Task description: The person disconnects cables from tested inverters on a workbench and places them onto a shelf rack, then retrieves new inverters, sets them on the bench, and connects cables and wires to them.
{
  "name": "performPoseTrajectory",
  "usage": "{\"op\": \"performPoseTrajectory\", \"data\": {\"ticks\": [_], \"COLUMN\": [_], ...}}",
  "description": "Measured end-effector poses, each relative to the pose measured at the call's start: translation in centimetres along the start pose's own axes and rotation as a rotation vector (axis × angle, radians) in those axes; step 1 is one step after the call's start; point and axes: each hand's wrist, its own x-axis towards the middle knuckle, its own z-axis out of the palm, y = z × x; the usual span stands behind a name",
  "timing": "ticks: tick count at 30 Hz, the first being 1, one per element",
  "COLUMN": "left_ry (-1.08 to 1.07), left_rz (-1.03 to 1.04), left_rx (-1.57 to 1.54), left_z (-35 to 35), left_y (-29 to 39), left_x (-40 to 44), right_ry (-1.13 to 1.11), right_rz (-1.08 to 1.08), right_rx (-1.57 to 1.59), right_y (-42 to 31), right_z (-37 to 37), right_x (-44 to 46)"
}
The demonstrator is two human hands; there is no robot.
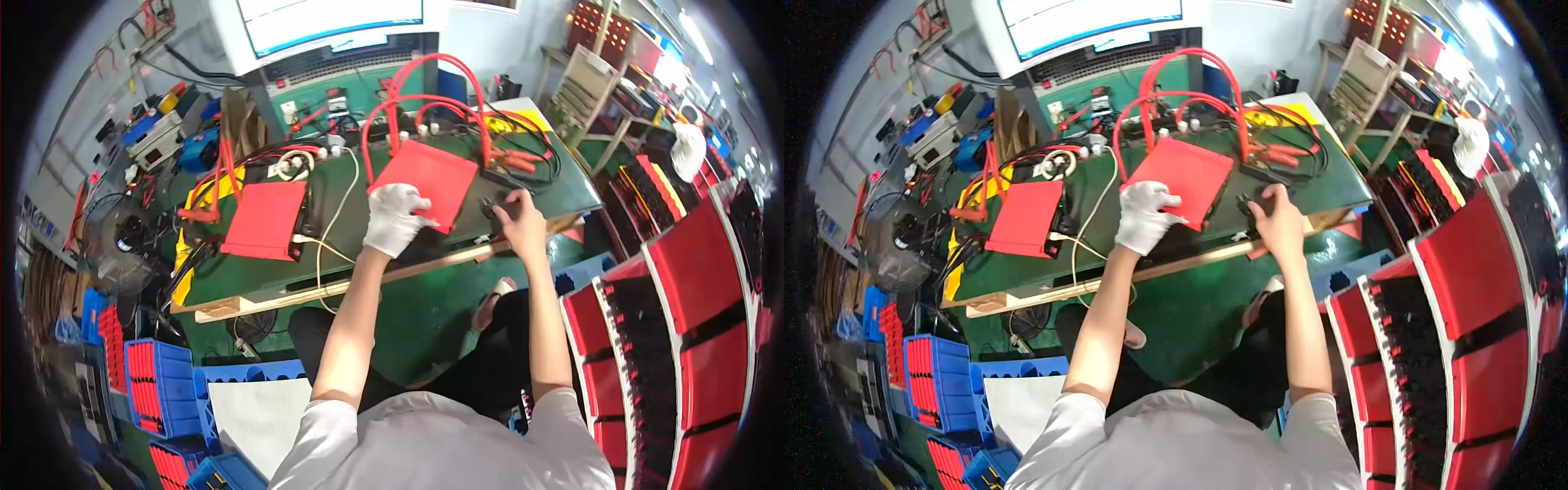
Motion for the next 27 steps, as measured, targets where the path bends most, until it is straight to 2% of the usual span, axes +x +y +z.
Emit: {"op": "performPoseTrajectory", "data": {"ticks": [1,3,4,6,11,12,19,20,23,24,27], "left_ry": [0.162,0.287,0.306,0.345,0.352,0.338,0.404,0.403,0.397,0.387,0.367], "left_rz": [0.062,0.120,0.125,0.134,0.137,0.137,0.164,0.158,0.142,0.137,0.140], "left_rx": [-0.061,-0.014,-0.007,0.009,-0.037,-0.031,-0.030,-0.038,-0.068,-0.086,-0.150], "left_z": [0.5,0.8,1.2,2.0,2.1,1.8,2.5,2.7,2.5,2.4,2.3], "left_y": [-0.2,0.0,0.0,-0.1,-0.5,-0.4,-0.7,-0.7,-0.8,-0.8,-1.2], "left_x": [-0.4,-1.4,-1.6,-1.9,-2.0,-2.1,-2.2,-2.2,-2.1,-2.0,-1.7], "right_ry": [-0.040,-0.148,-0.254,-0.271,-0.248,-0.250,-0.177,-0.121,-0.204,-0.285,0.068], "right_rz": [0.011,-0.004,0.072,-0.028,-0.135,-0.101,-0.066,-0.148,-0.136,-0.063,-0.124], "right_rx": [0.024,0.155,0.147,0.148,0.311,0.388,0.362,0.352,0.422,0.423,0.472], "right_y": [-0.8,-1.9,-3.4,-3.3,-3.9,-4.1,-4.7,-4.3,-4.8,-5.3,-5.1], "right_z": [-0.5,-1.0,-1.9,-1.1,0.8,1.1,3.1,3.6,2.1,0.9,1.8], "right_x": [0.0,0.2,0.4,0.6,0.6,0.5,0.2,0.1,-0.4,-0.7,-2.9]}}
